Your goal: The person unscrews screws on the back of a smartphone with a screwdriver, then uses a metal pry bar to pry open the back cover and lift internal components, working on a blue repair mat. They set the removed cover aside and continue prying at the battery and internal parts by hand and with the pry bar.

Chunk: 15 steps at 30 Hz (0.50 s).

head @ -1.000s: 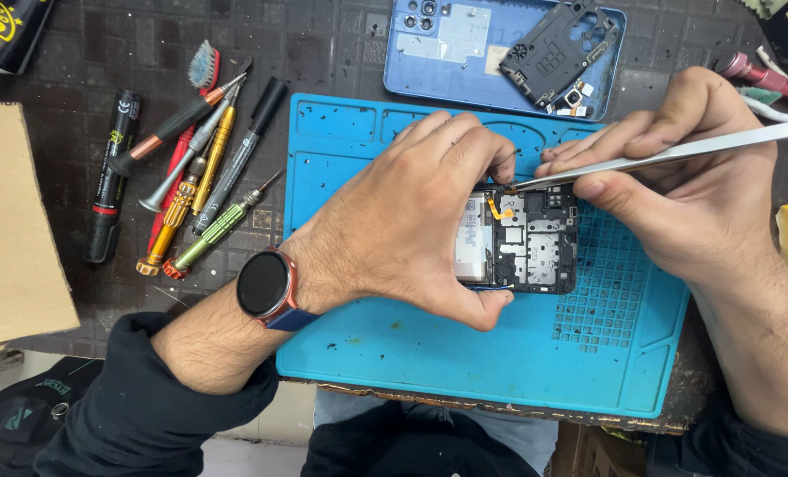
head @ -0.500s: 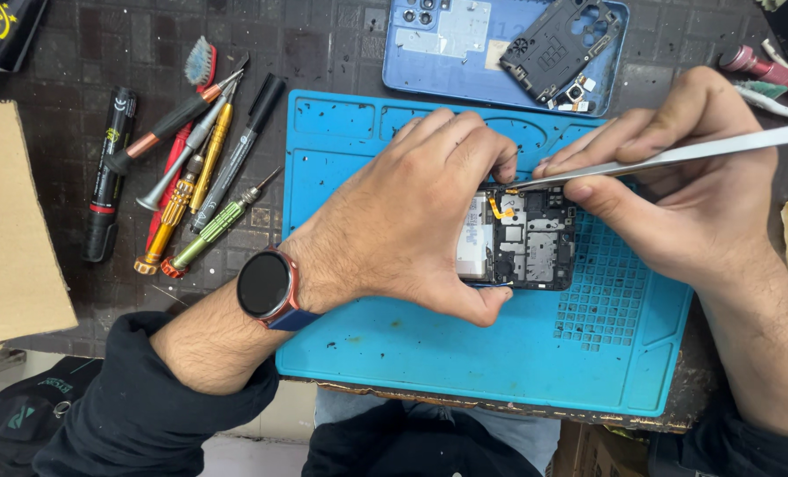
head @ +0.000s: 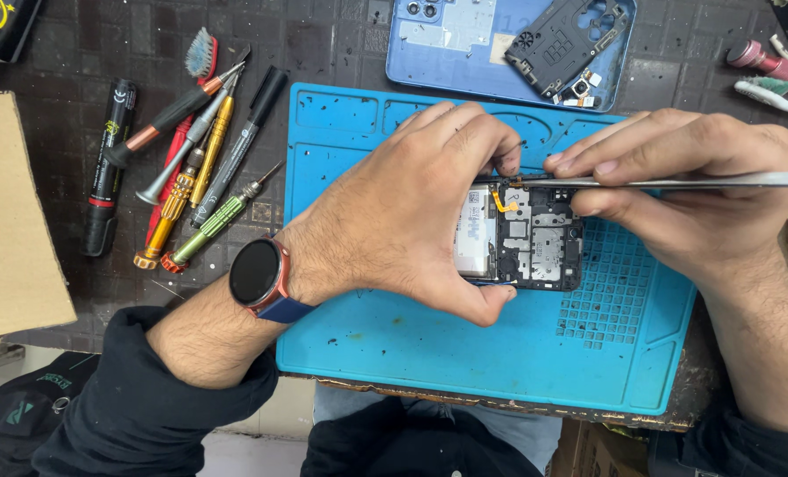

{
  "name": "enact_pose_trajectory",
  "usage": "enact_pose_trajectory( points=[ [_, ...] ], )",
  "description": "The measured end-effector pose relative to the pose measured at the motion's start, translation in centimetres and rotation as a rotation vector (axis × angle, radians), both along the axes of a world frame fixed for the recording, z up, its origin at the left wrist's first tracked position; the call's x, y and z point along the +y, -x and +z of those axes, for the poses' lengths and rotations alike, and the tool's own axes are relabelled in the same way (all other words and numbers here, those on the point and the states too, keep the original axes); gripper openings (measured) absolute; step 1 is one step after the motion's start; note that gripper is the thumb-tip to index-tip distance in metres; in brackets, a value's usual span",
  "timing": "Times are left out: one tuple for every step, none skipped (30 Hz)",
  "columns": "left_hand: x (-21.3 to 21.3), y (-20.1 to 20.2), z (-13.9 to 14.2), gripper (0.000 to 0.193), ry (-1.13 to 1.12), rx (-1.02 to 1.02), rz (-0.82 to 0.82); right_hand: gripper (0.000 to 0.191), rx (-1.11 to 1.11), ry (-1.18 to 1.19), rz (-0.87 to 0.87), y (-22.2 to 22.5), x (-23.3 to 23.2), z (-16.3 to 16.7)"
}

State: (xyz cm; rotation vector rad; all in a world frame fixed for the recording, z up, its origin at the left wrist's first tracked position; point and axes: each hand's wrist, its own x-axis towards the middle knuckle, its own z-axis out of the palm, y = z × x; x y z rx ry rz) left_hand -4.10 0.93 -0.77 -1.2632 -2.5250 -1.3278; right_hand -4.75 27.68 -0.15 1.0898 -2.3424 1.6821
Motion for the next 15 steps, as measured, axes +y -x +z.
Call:
enact_pose_trajectory(
  points=[
    [0.0, 0.0, 0.1, 0.079, -0.001, -0.004, -0.001, 0.023, 0.001, 0.003, -0.001, -0.1, 0.0, 0.0],
    [-0.1, 0.0, 0.1, 0.078, -0.002, -0.007, -0.003, 0.023, 0.002, 0.006, -0.002, -0.1, 0.0, 0.0],
    [-0.1, 0.0, 0.2, 0.078, -0.003, -0.008, -0.005, 0.022, -0.002, 0.008, 0.001, -0.2, 0.1, 0.0],
    [-0.1, 0.0, 0.2, 0.077, -0.004, -0.01, -0.009, 0.022, -0.008, 0.015, 0.002, -0.1, 0.1, -0.1],
    [-0.1, 0.1, 0.2, 0.078, -0.004, -0.002, -0.009, 0.022, -0.013, 0.022, 0.003, -0.1, 0.2, -0.2],
    [-0.1, 0.1, 0.1, 0.078, -0.004, 0.002, -0.009, 0.022, -0.024, 0.034, 0.003, 0.0, 0.3, -0.3],
    [-0.1, 0.0, 0.1, 0.078, -0.006, 0.003, -0.01, 0.022, -0.033, 0.038, 0.004, 0.0, 0.3, -0.4],
    [-0.1, 0.0, 0.0, 0.078, -0.008, -0.002, -0.011, 0.023, -0.041, 0.042, 0.006, 0.1, 0.3, -0.5],
    [-0.1, 0.0, 0.0, 0.079, -0.01, -0.005, -0.011, 0.022, -0.043, 0.04, 0.009, 0.2, 0.4, -0.6],
    [-0.2, 0.0, 0.0, 0.079, -0.01, -0.005, -0.012, 0.022, -0.049, 0.046, 0.007, 0.2, 0.4, -0.7],
    [-0.2, 0.1, 0.0, 0.079, -0.011, -0.004, -0.012, 0.022, -0.056, 0.052, 0.005, 0.2, 0.4, -0.8],
    [-0.2, 0.1, 0.0, 0.079, -0.012, -0.004, -0.012, 0.022, -0.071, 0.063, -0.002, 0.1, 0.3, -0.9],
    [-0.2, 0.1, 0.0, 0.079, -0.014, -0.005, -0.011, 0.022, -0.092, 0.077, -0.005, 0.0, 0.3, -1.0],
    [-0.2, 0.1, 0.0, 0.079, -0.012, -0.006, -0.011, 0.022, -0.113, 0.092, -0.009, -0.1, 0.4, -1.1],
    [-0.2, 0.1, 0.1, 0.079, -0.011, -0.007, -0.011, 0.022, -0.137, 0.111, -0.011, -0.2, 0.4, -1.2]
  ],
)
